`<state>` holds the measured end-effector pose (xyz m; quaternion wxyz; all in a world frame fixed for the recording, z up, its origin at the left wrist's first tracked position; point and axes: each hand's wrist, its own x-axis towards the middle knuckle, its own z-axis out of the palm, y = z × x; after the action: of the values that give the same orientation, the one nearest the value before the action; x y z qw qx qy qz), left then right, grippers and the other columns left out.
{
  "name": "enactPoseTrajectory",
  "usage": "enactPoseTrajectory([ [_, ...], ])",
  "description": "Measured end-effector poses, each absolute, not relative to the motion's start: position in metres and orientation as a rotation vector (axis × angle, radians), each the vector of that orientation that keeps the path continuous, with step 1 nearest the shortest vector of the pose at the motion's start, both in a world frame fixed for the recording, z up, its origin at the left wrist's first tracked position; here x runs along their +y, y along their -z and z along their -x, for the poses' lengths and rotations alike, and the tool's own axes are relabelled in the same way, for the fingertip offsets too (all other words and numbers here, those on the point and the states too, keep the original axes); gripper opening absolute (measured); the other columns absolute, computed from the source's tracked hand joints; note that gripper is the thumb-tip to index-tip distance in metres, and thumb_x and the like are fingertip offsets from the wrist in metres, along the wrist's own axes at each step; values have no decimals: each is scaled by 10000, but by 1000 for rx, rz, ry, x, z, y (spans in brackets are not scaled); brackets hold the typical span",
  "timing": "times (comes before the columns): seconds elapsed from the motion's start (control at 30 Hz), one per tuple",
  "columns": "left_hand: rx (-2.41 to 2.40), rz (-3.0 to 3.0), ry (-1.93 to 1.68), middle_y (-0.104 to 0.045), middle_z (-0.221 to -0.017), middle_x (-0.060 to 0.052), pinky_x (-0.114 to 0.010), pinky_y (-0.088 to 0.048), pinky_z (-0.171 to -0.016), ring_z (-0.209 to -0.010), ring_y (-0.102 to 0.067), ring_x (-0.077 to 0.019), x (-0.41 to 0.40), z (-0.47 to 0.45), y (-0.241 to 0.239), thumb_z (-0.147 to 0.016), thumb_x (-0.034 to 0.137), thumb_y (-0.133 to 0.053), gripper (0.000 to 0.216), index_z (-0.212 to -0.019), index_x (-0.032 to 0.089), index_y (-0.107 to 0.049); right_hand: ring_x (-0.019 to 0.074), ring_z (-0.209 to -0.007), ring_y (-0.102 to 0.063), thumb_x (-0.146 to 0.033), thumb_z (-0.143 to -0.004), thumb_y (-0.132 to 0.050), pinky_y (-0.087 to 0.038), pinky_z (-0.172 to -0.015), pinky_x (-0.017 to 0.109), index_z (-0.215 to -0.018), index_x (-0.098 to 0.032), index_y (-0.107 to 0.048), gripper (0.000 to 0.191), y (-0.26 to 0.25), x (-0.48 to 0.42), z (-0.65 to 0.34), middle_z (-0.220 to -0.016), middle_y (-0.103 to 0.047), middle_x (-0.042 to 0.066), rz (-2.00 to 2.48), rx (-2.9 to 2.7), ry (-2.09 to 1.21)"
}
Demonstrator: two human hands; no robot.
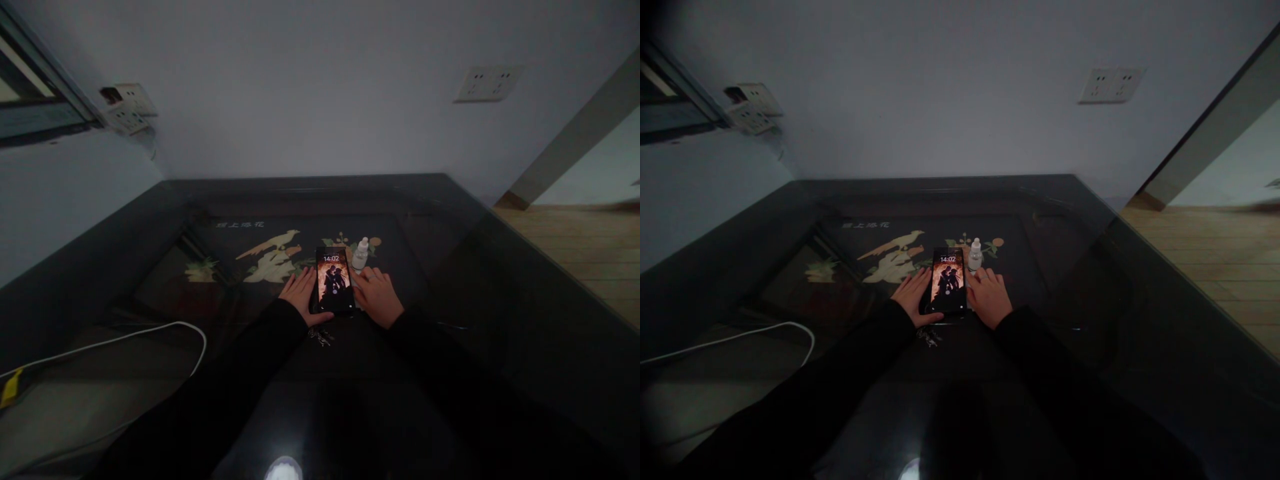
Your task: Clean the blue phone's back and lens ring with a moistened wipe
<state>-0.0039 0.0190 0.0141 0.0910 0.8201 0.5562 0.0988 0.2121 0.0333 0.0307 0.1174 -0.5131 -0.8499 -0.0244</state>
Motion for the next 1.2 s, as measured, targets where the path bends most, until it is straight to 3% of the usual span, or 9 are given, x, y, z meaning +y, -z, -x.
enactPoseTrajectory([
  [0.7, 1654, -2391, -279, -258, -1423, -158, -471, -155, -1083, -1325, -206, -282, 21, 4, -17, -575, 672, -528, 1058, -1368, 48, -210, 228, -901, -420, -266, -864, -418, -280, -711, 327, -1257, -202, -446, 399, -33, 32, -211, -1023, -539, 99, 1511, -2477, 93],
  [0.83, 1667, -2400, -356, -318, -1389, -187, -466, -186, -1072, -1297, -257, -307, 21, 5, -15, -540, 676, -560, 1070, -1350, 47, -257, 220, -909, -434, -274, -881, -398, -289, -710, 318, -1247, -215, -459, 376, -32, 33, -213, -1016, -551, 88, 1501, -2452, 90],
  [0.9, 1677, -2385, -450, -369, -1346, -174, -426, -237, -1056, -1259, -315, -295, 20, 5, -15, -563, 671, -551, 999, -1326, 67, -322, 210, -896, -447, -287, -893, -378, -298, -701, 309, -1229, -208, -481, 359, -32, 33, -215, -997, -561, 85, 1489, -2432, 82],
  [1.03, 1779, -2233, -604, -432, -1264, -114, -331, -313, -1009, -1170, -400, -222, 22, 2, -19, -774, 547, -378, 655, -1257, 109, -445, 191, -883, -468, -273, -908, -352, -314, -722, 297, -1162, -188, -542, 329, -36, 29, -217, -962, -573, 79, 1440, -2388, 69],
  [1.2, 1951, -2084, -662, -451, -1230, -136, -432, -308, -977, -1150, -373, -305, 29, -13, -22, -772, 487, -409, 569, -1178, 108, -534, 199, -942, -465, -272, -901, -374, -316, -767, 308, -1135, -202, -565, 310, -38, 20, -209, -1037, -570, 77, 1361, -2393, 66],
])
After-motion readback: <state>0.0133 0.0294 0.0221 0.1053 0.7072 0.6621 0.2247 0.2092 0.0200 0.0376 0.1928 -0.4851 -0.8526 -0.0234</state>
